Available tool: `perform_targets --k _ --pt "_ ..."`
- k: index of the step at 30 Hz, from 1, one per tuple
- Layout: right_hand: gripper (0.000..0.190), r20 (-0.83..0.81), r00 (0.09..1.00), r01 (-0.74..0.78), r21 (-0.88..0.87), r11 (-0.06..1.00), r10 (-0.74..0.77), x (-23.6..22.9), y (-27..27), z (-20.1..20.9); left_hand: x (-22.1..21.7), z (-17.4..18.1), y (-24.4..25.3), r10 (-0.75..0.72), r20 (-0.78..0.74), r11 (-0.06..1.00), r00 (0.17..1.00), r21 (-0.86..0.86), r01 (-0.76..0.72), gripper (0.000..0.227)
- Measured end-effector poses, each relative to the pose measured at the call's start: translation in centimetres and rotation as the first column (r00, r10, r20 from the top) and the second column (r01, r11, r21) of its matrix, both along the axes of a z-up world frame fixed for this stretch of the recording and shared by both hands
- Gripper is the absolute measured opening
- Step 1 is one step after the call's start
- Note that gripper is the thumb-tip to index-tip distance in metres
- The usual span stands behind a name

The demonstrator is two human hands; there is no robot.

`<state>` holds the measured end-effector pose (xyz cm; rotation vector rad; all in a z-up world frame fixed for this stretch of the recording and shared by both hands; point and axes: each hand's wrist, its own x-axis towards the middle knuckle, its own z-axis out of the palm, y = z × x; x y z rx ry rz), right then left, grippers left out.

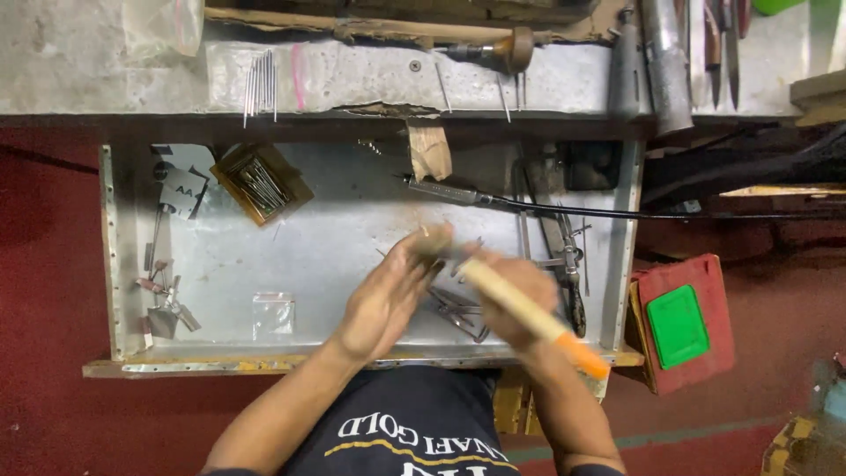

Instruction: Grinding and polishing a small jewelry component using a handheld rotary tool at a workshop bench.

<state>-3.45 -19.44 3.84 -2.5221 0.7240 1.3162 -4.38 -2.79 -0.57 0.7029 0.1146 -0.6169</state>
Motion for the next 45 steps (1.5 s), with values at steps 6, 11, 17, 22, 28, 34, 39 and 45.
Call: perform_targets --k 6,11,17,22,28,34,39,45 --pt "0.020 0.953 -0.300 -0.398 -0.086 0.913 -0.041 -3.5 -5.4 -5.9 -2.0 -0.4 -0.9 -0.046 0.314 0.996 0.948 0.082 0.022 0.082" --pt "0.018 0.962 -0.263 -0.566 -0.097 0.819 -0.068 -2.5 -6.4 -4.9 -1.7 -1.7 0.9 -0.102 0.305 0.970 0.947 0.242 0.026 0.053" --pt "0.039 0.890 0.102 -0.651 -0.278 0.706 0.444 -6.9 -12.8 -13.1 1.7 -1.2 3.8 -0.078 0.450 0.792 0.890 0.570 -0.219 0.038" --pt "0.071 0.783 0.258 -0.743 -0.213 0.634 0.566 -6.5 -15.0 -12.3 5.1 2.1 6.8 -0.115 0.637 0.604 0.762 0.654 -0.455 0.024" --pt "0.010 0.934 -0.028 -0.486 -0.324 0.812 0.356 1.4 -12.6 -2.7 9.6 2.2 12.1 -0.199 0.933 0.325 0.300 0.352 -0.878 0.019" --pt "0.009 0.921 -0.300 -0.493 -0.373 0.786 0.250 9.3 -9.8 4.0 13.8 5.4 15.0 -0.452 0.881 0.165 0.140 0.237 -0.957 0.034" --pt "0.007 0.918 -0.301 -0.488 -0.381 0.785 0.258 11.2 -7.8 6.1 14.5 6.1 15.7 -0.545 0.827 0.307 0.135 0.347 -0.886 0.063" --pt "0.005 0.957 -0.140 -0.442 -0.288 0.849 0.252 10.8 -8.4 6.6 15.2 5.4 15.7 -0.578 0.798 0.302 0.173 0.406 -0.862 0.058"
